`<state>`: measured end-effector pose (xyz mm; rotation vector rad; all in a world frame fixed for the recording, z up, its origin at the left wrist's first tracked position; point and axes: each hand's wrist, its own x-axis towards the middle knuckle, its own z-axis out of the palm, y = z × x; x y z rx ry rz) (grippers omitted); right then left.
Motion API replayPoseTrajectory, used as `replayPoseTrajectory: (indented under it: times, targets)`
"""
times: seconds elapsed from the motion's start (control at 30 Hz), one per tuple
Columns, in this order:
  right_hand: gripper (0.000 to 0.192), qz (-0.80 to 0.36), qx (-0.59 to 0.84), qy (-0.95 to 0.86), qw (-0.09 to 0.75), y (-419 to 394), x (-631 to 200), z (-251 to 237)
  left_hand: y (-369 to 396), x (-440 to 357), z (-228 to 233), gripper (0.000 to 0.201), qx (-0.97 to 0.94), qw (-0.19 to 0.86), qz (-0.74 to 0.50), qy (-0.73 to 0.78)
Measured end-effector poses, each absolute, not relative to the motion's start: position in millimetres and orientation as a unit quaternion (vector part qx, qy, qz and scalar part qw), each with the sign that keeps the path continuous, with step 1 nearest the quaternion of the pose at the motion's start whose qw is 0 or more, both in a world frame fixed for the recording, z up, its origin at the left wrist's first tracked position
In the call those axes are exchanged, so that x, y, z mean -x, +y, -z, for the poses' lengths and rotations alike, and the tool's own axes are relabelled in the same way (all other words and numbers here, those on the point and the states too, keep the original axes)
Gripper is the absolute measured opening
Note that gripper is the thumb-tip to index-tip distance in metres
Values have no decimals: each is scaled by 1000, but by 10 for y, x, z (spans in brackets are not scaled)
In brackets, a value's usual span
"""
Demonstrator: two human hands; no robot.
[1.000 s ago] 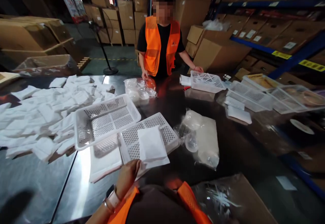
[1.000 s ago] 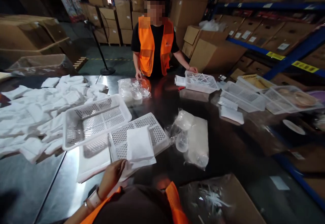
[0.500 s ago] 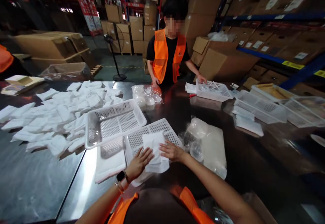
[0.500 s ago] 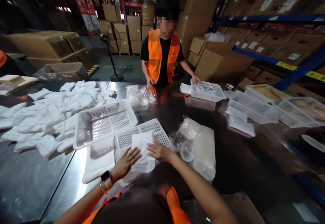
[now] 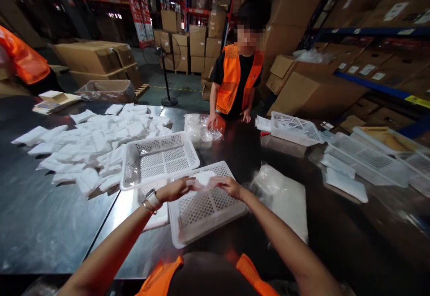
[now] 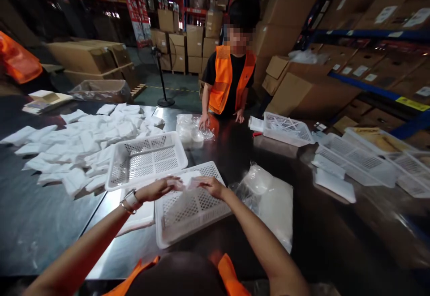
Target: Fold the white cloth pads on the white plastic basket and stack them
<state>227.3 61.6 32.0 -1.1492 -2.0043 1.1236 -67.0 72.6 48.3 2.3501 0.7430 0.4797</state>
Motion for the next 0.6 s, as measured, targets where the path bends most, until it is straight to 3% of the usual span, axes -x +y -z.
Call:
replayPoseTrajectory:
  times: [0.13,0.23,0.37,0.53,0.6]
  targets:
    - [31,-370,358,-850,112,429,-2375,48,439,525,-62,31,-934,240,-49,259]
    - [38,-347,370,-858,81,299,-2437,302,292,440,182,28,-940,207,-22,271]
    - [49,-353,395,-839,122,207,-2489,429,235,437,286,23,-942,214,-31,257]
    - [29,-386,405,-793,240,115,-2453,413,36,466,468,47,-929,206,-127,280]
    - [34,-405,426,-748,308,79,-2400,433,-109,444,575,45,-911,201,-189,306]
